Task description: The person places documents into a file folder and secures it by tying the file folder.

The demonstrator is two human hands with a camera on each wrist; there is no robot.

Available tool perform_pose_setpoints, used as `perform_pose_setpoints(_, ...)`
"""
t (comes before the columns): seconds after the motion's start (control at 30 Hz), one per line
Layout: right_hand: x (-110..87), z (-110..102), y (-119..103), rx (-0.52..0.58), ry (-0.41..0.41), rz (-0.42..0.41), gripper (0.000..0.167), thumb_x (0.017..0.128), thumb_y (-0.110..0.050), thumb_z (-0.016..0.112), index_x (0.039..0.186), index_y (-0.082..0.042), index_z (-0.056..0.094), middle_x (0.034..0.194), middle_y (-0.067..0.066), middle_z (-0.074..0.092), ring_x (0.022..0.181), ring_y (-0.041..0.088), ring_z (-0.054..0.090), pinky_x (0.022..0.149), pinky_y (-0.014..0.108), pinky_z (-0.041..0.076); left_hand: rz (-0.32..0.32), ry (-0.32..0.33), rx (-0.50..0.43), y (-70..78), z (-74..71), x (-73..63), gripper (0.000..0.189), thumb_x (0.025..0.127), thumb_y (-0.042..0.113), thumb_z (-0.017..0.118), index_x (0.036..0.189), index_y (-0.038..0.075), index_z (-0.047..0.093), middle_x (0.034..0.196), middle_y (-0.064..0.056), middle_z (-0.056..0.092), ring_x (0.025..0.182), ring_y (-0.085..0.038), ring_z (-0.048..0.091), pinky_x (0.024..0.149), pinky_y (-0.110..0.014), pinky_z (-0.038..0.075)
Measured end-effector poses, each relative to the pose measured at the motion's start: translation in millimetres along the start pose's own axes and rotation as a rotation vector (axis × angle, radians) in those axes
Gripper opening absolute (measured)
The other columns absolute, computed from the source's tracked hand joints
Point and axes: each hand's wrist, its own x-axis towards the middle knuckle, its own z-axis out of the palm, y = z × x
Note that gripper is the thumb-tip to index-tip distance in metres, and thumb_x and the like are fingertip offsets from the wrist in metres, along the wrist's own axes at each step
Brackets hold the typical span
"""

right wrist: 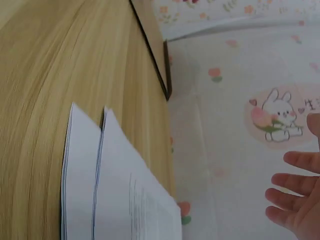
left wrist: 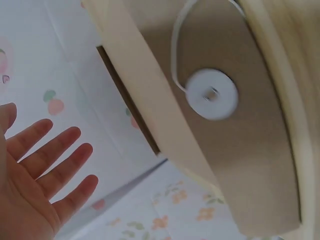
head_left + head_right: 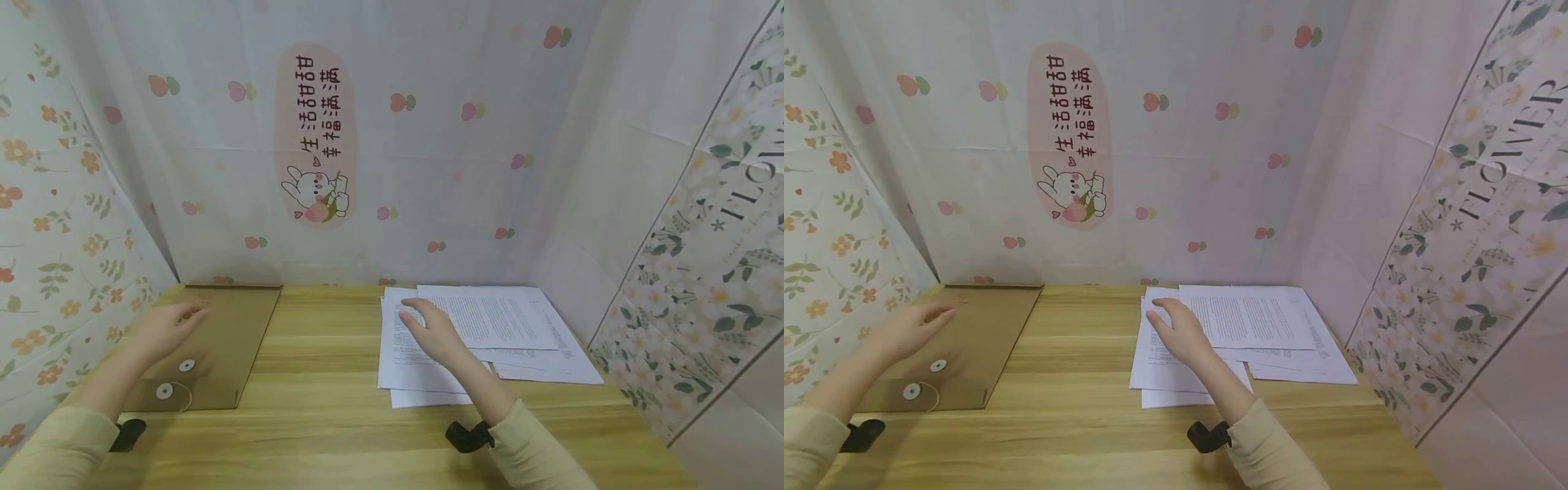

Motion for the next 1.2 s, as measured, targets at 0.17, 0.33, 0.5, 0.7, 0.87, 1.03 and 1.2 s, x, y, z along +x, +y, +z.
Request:
perform_pose_setpoints(0.17, 0.2, 11.8, -12.5, 0.054, -0.019, -0.010, 0.047, 0.100, -0.040, 0.047, 0.133, -0.007, 0.054, 0.134, 0.011, 0.053, 0.125, 0.031, 0.047, 0.101, 0.053, 0.038, -0.024, -0.024, -0.017, -14.7, -5.7, -12.2, 0.047, 0.104, 0.028, 0.040, 0.120, -0.013, 0.055, 0.112, -0.035, 0.058, 0.098, -0.052, 0.056, 0.075, -0.062, 0.047)
perform_pose_setpoints(0.33, 1.7, 27.5, -22.2, 0.119, -0.047, -0.035, 0.046, 0.101, -0.038, 0.047, 0.132, -0.005, 0.054, 0.132, 0.012, 0.055, 0.118, 0.030, 0.053, 0.096, 0.051, 0.043, -0.067, -0.041, 0.002, -29.6, -9.7, -23.6, 0.050, 0.104, 0.030, 0.039, 0.121, -0.015, 0.053, 0.115, -0.039, 0.054, 0.100, -0.056, 0.053, 0.075, -0.065, 0.045)
perform_pose_setpoints(0.5, 1.9, 43.6, -34.1, 0.214, -0.080, -0.026, 0.041, 0.101, -0.031, 0.048, 0.131, -0.003, 0.054, 0.127, 0.014, 0.059, 0.109, 0.028, 0.059, 0.092, 0.047, 0.047, -0.082, -0.040, -0.007, -42.4, -11.9, -30.9, 0.048, 0.104, 0.027, 0.039, 0.120, -0.015, 0.053, 0.113, -0.040, 0.054, 0.099, -0.058, 0.052, 0.074, -0.066, 0.044)
perform_pose_setpoints(0.7, 1.7, 62.2, -45.6, 0.310, -0.095, 0.022, 0.041, 0.101, -0.034, 0.048, 0.128, -0.005, 0.057, 0.119, 0.009, 0.064, 0.102, 0.023, 0.062, 0.083, 0.041, 0.052, -0.130, -0.040, -0.029, -55.9, -14.0, -37.3, 0.051, 0.105, 0.028, 0.037, 0.120, -0.019, 0.049, 0.114, -0.044, 0.050, 0.102, -0.063, 0.045, 0.077, -0.070, 0.040)
perform_pose_setpoints(0.87, 0.8, 77.3, -56.5, 0.387, -0.101, 0.043, 0.040, 0.101, -0.031, 0.047, 0.128, -0.003, 0.057, 0.117, 0.010, 0.064, 0.103, 0.023, 0.062, 0.086, 0.044, 0.051, -0.162, -0.043, -0.042, -66.2, -16.0, -40.5, 0.054, 0.105, 0.028, 0.034, 0.120, -0.022, 0.046, 0.118, -0.047, 0.044, 0.104, -0.065, 0.041, 0.081, -0.070, 0.038)
perform_pose_setpoints(1.03, 1.9, 93.9, -72.4, 0.512, -0.137, 0.108, 0.039, 0.100, -0.029, 0.049, 0.127, -0.001, 0.058, 0.113, 0.010, 0.065, 0.100, 0.023, 0.063, 0.087, 0.043, 0.051, -0.197, -0.051, -0.059, -73.6, -18.2, -42.9, 0.056, 0.105, 0.028, 0.031, 0.121, -0.025, 0.042, 0.119, -0.049, 0.041, 0.105, -0.065, 0.039, 0.081, -0.070, 0.037)
perform_pose_setpoints(1.2, 2.8, 110.9, -86.1, 0.644, -0.171, 0.204, 0.040, 0.100, -0.028, 0.050, 0.126, 0.002, 0.058, 0.115, 0.014, 0.065, 0.100, 0.025, 0.065, 0.088, 0.042, 0.051, -0.213, -0.061, -0.049, -80.2, -18.7, -45.5, 0.057, 0.105, 0.028, 0.031, 0.120, -0.026, 0.041, 0.119, -0.050, 0.039, 0.104, -0.066, 0.038, 0.082, -0.071, 0.036)
